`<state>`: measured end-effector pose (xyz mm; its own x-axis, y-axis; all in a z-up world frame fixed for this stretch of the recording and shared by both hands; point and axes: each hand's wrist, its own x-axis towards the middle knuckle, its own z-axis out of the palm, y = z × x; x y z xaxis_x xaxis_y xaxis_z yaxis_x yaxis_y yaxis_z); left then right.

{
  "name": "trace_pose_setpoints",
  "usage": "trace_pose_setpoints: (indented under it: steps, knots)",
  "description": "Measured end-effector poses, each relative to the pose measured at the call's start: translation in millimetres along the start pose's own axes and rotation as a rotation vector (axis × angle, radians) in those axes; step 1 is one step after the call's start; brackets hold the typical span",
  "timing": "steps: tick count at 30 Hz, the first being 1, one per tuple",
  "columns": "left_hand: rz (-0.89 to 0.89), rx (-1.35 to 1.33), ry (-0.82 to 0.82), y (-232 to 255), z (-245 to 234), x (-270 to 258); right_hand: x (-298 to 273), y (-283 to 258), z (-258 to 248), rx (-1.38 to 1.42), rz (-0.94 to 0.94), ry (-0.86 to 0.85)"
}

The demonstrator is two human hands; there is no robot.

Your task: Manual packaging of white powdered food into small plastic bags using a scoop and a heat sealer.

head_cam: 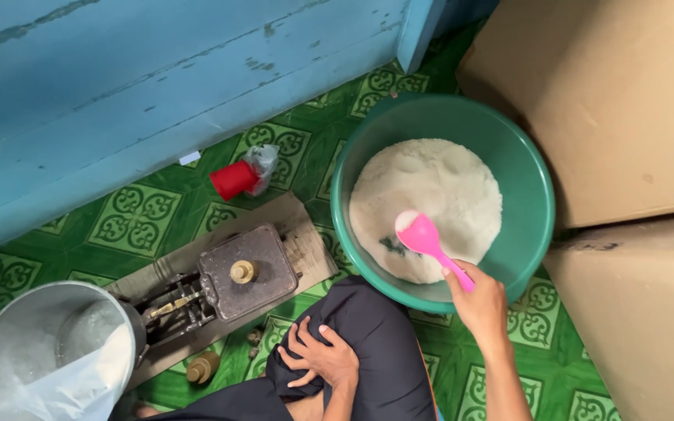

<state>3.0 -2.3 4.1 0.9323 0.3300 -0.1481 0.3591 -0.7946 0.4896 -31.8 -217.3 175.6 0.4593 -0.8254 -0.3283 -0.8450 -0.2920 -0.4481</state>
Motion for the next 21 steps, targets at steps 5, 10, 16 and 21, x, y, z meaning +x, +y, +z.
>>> trace_pose_setpoints:
  steps: [5,10,16,21]
  knots:
    - [-0.024,-0.024,-0.039,-1,-2,0,-19,24,12,0.333,-0.010,0.156]
    - [0.015,-0.024,-0.081,1,-7,0,-32,36,23,0.510,-0.007,0.165]
    - [0.040,-0.060,-0.134,3,-13,-1,-53,19,2,0.407,-0.059,0.167]
    - [0.085,-0.080,-0.143,-4,-9,0,-74,-4,-25,0.281,-0.236,0.200]
